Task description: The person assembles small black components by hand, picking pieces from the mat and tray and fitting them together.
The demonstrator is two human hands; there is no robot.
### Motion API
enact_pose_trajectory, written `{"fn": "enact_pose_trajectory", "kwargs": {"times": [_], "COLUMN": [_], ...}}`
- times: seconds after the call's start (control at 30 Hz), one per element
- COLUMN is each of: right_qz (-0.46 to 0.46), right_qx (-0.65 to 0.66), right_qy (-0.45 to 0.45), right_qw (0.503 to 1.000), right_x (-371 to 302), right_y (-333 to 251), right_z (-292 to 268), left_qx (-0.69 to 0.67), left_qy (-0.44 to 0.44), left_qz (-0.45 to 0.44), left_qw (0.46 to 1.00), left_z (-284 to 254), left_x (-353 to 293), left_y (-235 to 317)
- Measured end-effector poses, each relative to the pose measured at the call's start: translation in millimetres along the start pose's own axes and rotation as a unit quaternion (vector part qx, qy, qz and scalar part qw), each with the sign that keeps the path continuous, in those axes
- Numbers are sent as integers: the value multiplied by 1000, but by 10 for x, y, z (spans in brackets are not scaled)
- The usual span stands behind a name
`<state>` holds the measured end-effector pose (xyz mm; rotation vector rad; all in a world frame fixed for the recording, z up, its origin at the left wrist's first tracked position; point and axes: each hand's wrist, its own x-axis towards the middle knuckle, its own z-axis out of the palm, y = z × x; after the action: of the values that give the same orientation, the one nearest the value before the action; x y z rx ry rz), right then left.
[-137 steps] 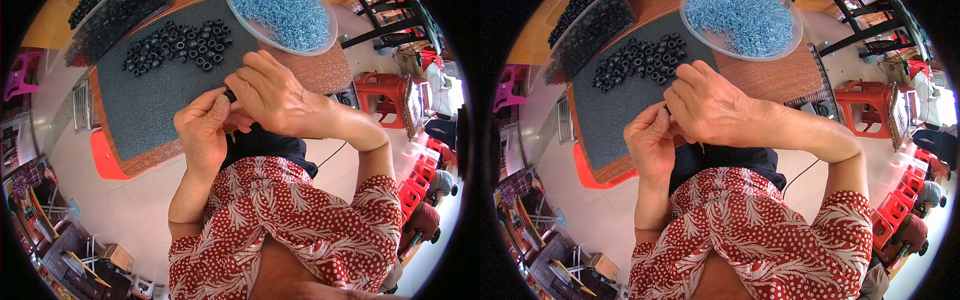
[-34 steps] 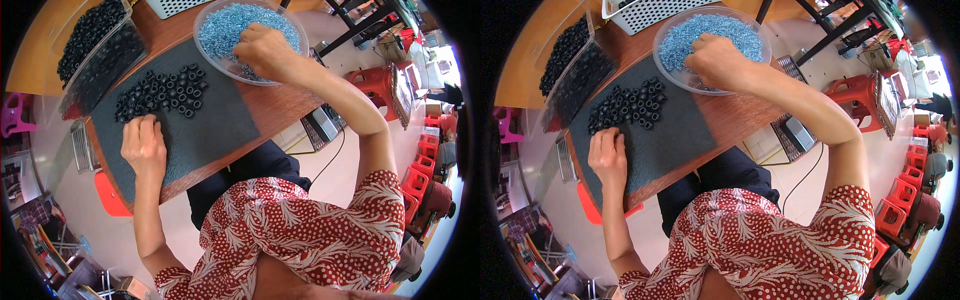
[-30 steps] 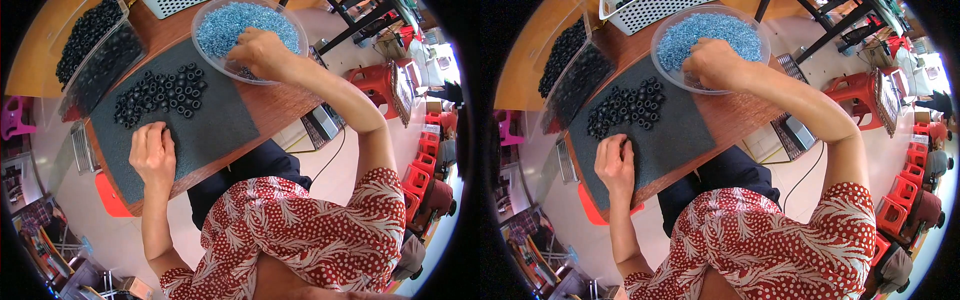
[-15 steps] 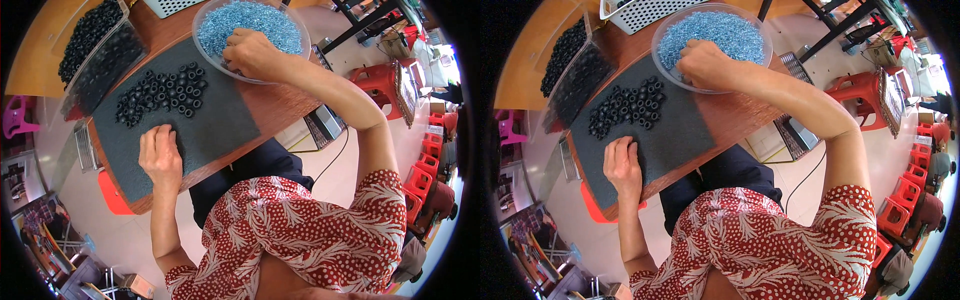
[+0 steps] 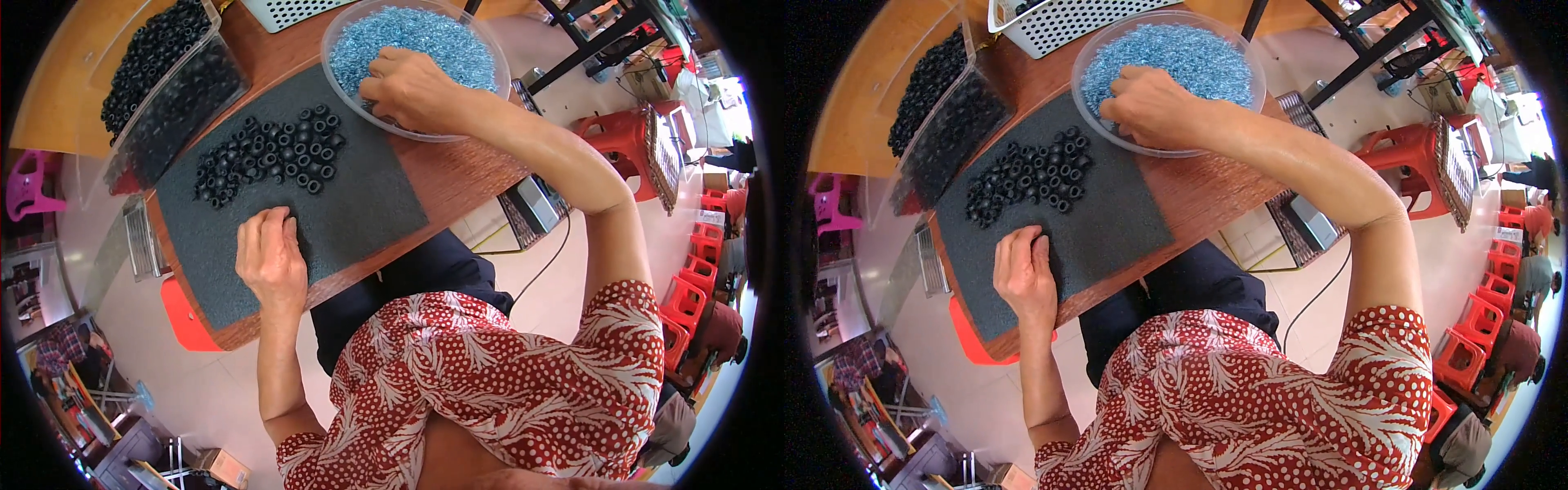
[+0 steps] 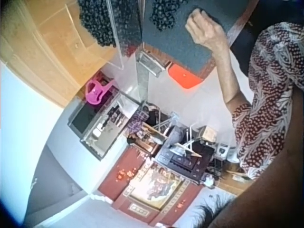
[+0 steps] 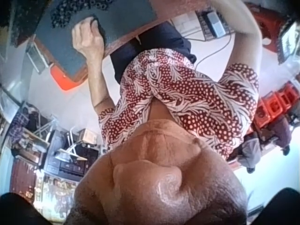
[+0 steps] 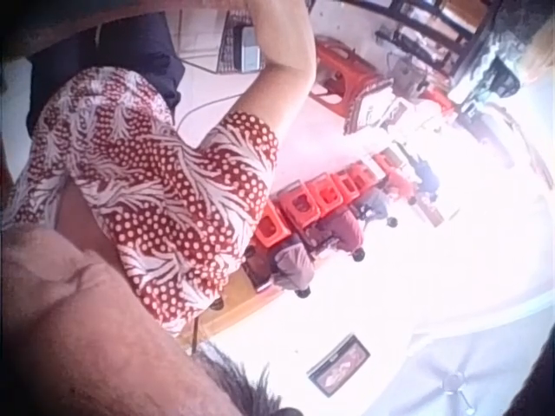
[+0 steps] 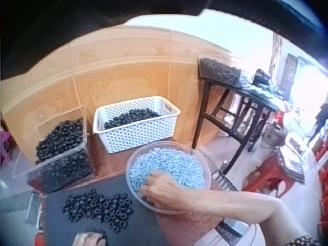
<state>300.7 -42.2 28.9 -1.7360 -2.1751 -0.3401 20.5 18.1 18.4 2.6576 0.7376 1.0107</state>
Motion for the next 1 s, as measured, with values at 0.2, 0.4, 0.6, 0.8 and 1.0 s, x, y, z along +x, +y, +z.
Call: {"fn": "enact_pose_trajectory", "kwargs": {"times": [0.2, 0.4, 0.6, 0.8, 1.0], "right_qz": [17, -20, -33, 41, 222], "right_qx": [-10, -10, -25, 57, 268], "right_qy": [-10, 38, 41, 63, 45], "right_qw": [1000, 999, 998, 996, 937], "right_x": [-49, -28, 9, -64, -64], "right_y": [2, 24, 35, 78, 65], "right_z": [-10, 47, 42, -38, -146], "left_qx": [-2, -20, -25, -175, -395], "left_qy": [10, 16, 12, 25, 21], "left_qz": [18, 6, -23, -136, -281], "left_qw": [1000, 1000, 999, 975, 875], "left_z": [1, 18, 9, 6, 24], "left_x": [-16, -11, -6, -44, -61], "left_y": [-20, -18, -13, 15, 2]}}
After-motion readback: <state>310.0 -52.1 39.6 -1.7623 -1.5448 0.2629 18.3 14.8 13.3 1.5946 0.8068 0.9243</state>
